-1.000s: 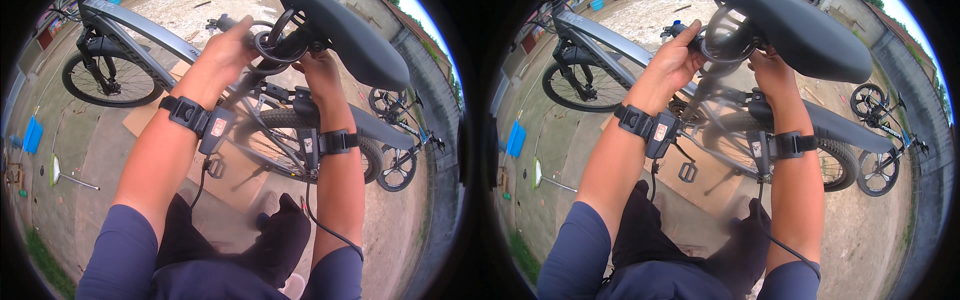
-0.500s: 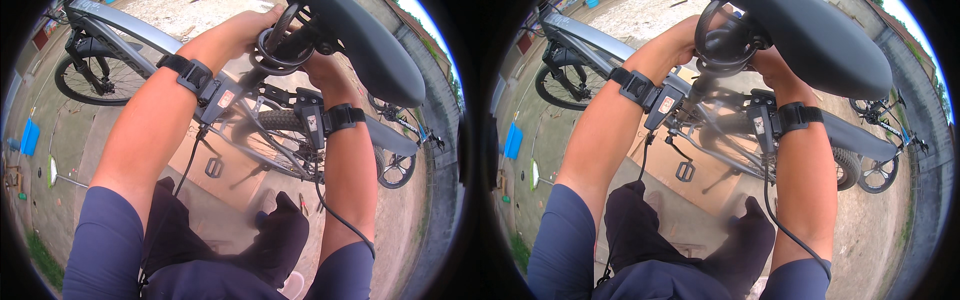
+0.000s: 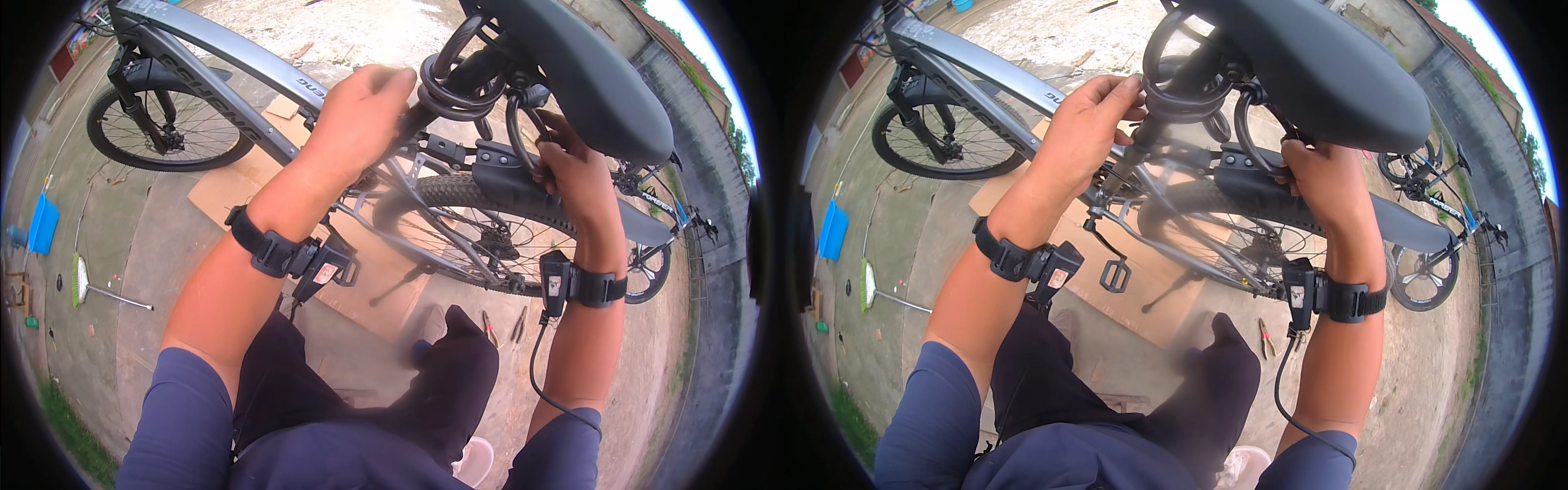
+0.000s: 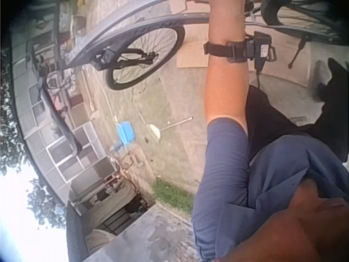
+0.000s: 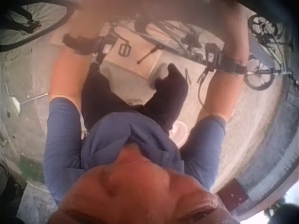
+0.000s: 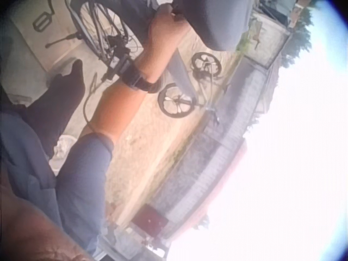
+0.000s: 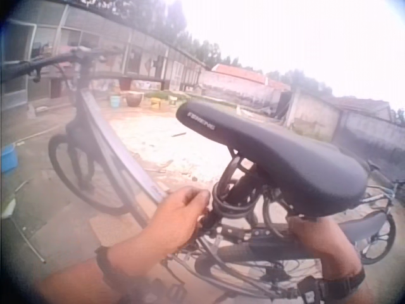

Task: The person uses a screwdriver to tighten a plastic mount, then wraps a coiled cable lock around the seat post of a bicycle and secures it.

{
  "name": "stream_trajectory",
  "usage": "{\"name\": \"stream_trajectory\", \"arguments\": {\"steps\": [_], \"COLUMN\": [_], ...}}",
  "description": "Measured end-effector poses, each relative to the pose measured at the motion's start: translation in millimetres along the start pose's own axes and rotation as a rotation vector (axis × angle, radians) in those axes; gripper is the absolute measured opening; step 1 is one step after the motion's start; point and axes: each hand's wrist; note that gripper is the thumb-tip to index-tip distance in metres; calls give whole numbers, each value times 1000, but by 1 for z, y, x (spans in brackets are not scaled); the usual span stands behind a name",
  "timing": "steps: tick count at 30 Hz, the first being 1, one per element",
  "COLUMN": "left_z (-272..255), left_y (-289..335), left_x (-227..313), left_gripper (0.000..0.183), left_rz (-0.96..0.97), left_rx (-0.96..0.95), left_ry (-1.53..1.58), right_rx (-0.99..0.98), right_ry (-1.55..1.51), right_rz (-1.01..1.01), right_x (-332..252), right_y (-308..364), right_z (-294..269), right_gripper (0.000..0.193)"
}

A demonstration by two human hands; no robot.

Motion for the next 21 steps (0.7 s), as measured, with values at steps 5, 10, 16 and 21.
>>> {"name": "stream_trajectory", "arguments": {"steps": [5,10,16,21], "left_z": [5,25,29,5], "left_y": [52,81,110,120], "left_x": [-9,-16,-33,-24], "left_gripper": [45,47,44,29], "left_rz": [28,26,4,-45], "left_rx": [-9,-88,-210,-56], "left_ry": [62,294,126,238], "right_rx": [167,287,172,165], "right_ry": [243,396,453,337], "right_rz": [-213,-363,-657,-676], "right_x": [8,9,-9,-41], "right_y": [40,70,82,55], "right_z": [14,29,42,51], "right_gripper": [41,40,40,40]}}
Point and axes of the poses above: each hand's wrist, its own y-axis away from the middle knuckle, its own z-axis out of the palm, x = y × z, and after that the axes turned 12 degrees about y, right-handed
